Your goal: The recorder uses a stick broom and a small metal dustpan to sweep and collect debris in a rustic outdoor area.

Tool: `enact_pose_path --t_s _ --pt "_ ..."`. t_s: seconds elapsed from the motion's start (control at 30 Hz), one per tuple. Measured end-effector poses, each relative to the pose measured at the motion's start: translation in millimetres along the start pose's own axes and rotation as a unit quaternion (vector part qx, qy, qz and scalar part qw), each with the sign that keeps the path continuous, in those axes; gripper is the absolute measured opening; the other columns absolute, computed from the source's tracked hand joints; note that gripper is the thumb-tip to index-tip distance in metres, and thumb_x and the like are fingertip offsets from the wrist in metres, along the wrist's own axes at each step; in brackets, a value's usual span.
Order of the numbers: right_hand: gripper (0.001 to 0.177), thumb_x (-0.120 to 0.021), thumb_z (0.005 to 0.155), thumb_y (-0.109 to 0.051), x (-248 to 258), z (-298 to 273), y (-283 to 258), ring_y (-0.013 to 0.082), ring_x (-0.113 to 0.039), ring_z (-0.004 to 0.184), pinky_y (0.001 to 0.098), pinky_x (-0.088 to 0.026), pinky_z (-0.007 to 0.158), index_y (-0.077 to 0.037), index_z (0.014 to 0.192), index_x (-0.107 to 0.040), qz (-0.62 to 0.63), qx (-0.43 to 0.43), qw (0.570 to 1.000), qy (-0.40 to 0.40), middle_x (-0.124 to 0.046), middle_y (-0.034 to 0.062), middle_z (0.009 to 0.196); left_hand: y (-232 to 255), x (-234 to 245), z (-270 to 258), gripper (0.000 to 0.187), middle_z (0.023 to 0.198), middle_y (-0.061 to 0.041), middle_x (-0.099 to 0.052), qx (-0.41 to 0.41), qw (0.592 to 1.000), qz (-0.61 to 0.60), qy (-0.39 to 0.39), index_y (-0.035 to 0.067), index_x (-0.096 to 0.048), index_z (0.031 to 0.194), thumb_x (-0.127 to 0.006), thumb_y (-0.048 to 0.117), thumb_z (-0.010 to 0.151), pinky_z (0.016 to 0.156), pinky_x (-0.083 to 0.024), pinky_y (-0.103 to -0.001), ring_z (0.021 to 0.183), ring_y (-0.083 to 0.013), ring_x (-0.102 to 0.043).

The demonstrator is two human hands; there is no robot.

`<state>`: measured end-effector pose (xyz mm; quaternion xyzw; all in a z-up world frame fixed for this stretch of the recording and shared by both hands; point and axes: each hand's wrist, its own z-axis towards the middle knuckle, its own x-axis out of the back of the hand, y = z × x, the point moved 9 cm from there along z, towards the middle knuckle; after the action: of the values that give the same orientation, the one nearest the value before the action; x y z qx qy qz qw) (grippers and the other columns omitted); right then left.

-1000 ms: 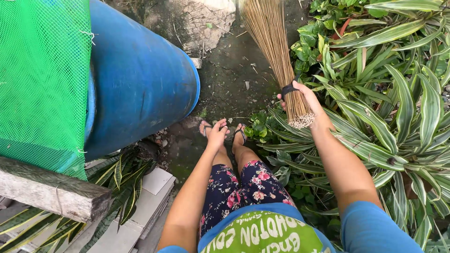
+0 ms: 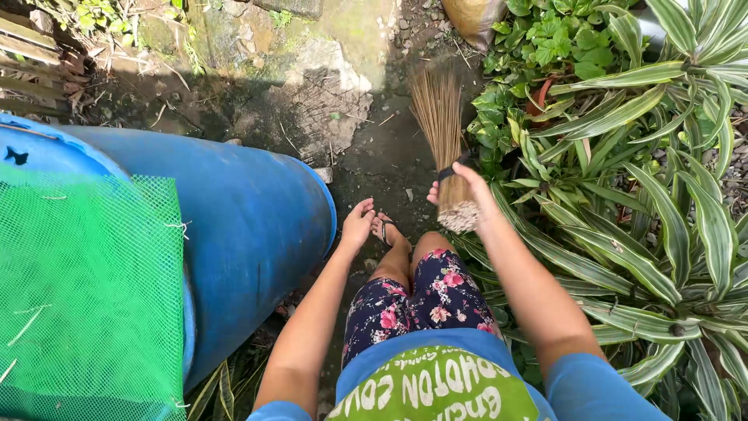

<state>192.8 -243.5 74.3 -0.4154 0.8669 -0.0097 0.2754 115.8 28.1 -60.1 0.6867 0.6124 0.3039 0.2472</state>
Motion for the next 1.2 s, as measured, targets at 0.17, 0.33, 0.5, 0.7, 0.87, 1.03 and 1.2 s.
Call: enact_pose_path --t_s 0.17,0.33,0.5,0.7,0.87,1.03,1.2 --pt "0.051 -0.075 0.084 -0.035 33.2 82.5 65.1 0.0293 -0.070 0.085 0.0473 -0.061 0.078 -0.009 0.123 -0.055 -0.029 0.005 0.996 0.083 -0.066 0.0124 0.098 17.0 -4.8 7.3 0.044 0.136 -0.010 -0.067 0.012 1.000 -0.002 -0.013 0.010 -0.060 0.141 -0.058 0.012 0.097 0.088 -0.054 -0.028 0.102 -0.0136 -0.070" --pt "0.050 -0.075 0.088 -0.033 12.4 109.4 92.9 0.0299 -0.071 0.076 0.0467 -0.063 0.072 -0.002 0.124 -0.056 0.039 -0.045 0.996 0.069 -0.069 0.0146 0.096 13.7 -5.6 0.8 0.044 0.138 -0.009 -0.065 0.042 0.998 -0.022 -0.030 0.010 -0.057 0.142 -0.056 0.013 0.098 0.083 -0.055 -0.030 0.100 -0.0148 -0.069" --pt "0.066 -0.071 0.080 -0.022 -38.5 14.7 59.1 0.0245 -0.065 0.069 0.0444 -0.057 0.064 -0.022 0.140 -0.044 -0.109 0.055 0.991 0.058 -0.064 0.0095 0.093 -12.7 -2.1 3.8 0.046 0.140 -0.006 -0.063 0.076 0.996 -0.027 -0.043 0.014 -0.056 0.144 -0.056 0.014 0.098 0.078 -0.053 -0.031 0.098 -0.0139 -0.070" --pt "0.055 -0.073 0.088 -0.021 5.9 46.0 93.1 0.0190 -0.071 0.091 0.0376 -0.059 0.079 -0.010 0.139 -0.054 0.012 0.139 0.990 0.027 -0.068 0.0082 0.114 -24.3 2.0 4.6 0.044 0.139 -0.005 -0.063 0.089 0.995 -0.019 -0.047 0.014 -0.055 0.144 -0.056 0.014 0.099 0.079 -0.052 -0.030 0.097 -0.0133 -0.070" --pt "0.047 -0.069 0.090 -0.032 1.9 73.0 109.9 0.0300 -0.068 0.084 0.0461 -0.061 0.074 -0.001 0.123 -0.058 0.130 -0.013 0.990 0.062 -0.066 0.0169 0.103 -17.5 4.8 1.0 0.044 0.139 -0.004 -0.063 0.096 0.994 -0.033 -0.045 0.014 -0.056 0.143 -0.056 0.014 0.099 0.079 -0.052 -0.030 0.098 -0.0128 -0.070" --pt "0.046 -0.069 0.089 -0.028 -16.1 46.8 107.5 0.0290 -0.068 0.085 0.0443 -0.061 0.074 -0.009 0.129 -0.056 0.050 -0.003 0.998 0.028 -0.063 0.0139 0.106 -14.4 -5.9 11.0 0.045 0.137 -0.003 -0.063 0.090 0.995 -0.024 -0.046 0.014 -0.056 0.143 -0.056 0.014 0.098 0.078 -0.053 -0.029 0.097 -0.0127 -0.070" --pt "0.051 -0.063 0.087 -0.021 -78.1 -9.5 76.8 0.0292 -0.068 0.089 0.0464 -0.059 0.074 -0.021 0.136 -0.048 -0.013 0.055 0.998 0.035 -0.060 0.0133 0.108 -8.2 -6.3 11.9 0.044 0.137 -0.004 -0.064 0.092 0.994 -0.023 -0.051 0.013 -0.057 0.143 -0.057 0.014 0.099 0.079 -0.052 -0.030 0.096 -0.0131 -0.069"
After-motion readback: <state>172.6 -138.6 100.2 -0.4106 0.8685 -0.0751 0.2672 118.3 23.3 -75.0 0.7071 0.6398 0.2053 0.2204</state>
